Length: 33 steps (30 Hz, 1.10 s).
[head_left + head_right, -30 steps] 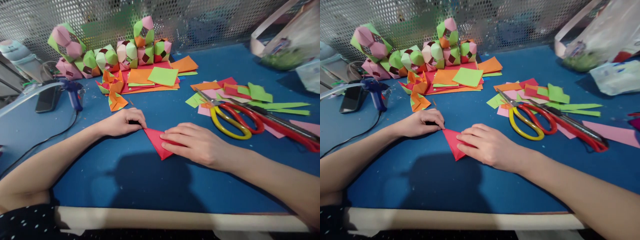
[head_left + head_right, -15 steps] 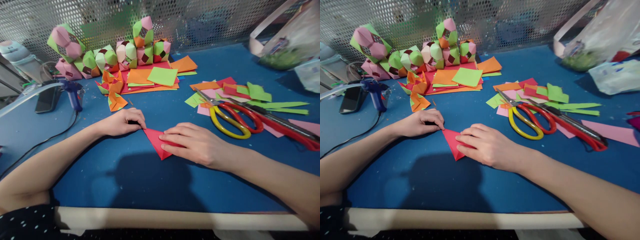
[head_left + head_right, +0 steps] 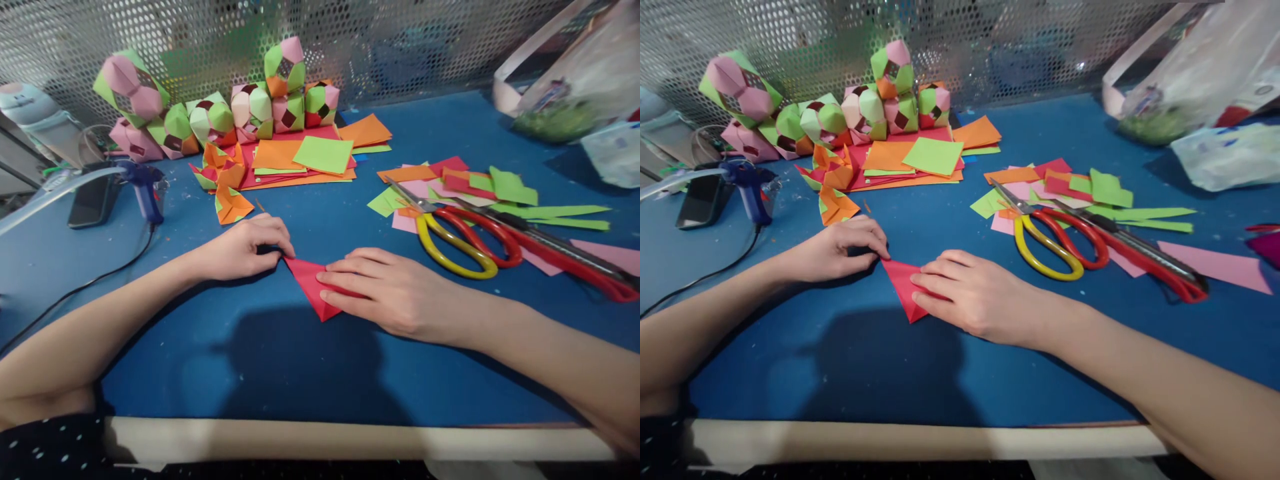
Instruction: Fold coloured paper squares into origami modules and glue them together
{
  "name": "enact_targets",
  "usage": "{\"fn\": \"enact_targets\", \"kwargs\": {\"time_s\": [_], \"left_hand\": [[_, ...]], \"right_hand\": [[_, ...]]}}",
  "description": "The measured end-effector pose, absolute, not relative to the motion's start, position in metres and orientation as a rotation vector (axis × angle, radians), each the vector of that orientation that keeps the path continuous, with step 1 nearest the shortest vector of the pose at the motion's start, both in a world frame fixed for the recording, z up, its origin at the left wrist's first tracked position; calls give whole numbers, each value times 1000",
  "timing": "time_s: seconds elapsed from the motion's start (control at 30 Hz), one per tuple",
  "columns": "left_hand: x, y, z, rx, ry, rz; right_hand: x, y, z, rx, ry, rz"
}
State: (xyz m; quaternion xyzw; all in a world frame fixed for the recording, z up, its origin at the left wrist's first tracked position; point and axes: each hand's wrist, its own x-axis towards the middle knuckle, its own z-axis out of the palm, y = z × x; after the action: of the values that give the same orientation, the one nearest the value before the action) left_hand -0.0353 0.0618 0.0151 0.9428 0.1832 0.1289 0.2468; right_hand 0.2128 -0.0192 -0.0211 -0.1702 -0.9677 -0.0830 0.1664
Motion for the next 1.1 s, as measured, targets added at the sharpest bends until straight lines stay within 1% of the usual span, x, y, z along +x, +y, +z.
{"fn": "enact_targets", "kwargs": {"time_s": [0.07,0.23,0.53,0.8,0.93,1.1], "left_hand": [[-31,47,20,2683,449,361],[-21,15,24,2829,206,191],[-22,15,14,2875,159,118],[-22,15,12,2907,130,144],[-19,5,11,3064,118,224],[-15,-20,6,3248,215,261]], "right_hand": [[212,-20,-20,-486,-2765,-248],[212,-19,-20,-496,-2775,-246],[213,-19,-21,-509,-2786,-261],[212,-19,-21,-498,-2778,-255],[212,-19,-22,-487,-2764,-264],[210,-21,-22,-483,-2735,-273]]}}
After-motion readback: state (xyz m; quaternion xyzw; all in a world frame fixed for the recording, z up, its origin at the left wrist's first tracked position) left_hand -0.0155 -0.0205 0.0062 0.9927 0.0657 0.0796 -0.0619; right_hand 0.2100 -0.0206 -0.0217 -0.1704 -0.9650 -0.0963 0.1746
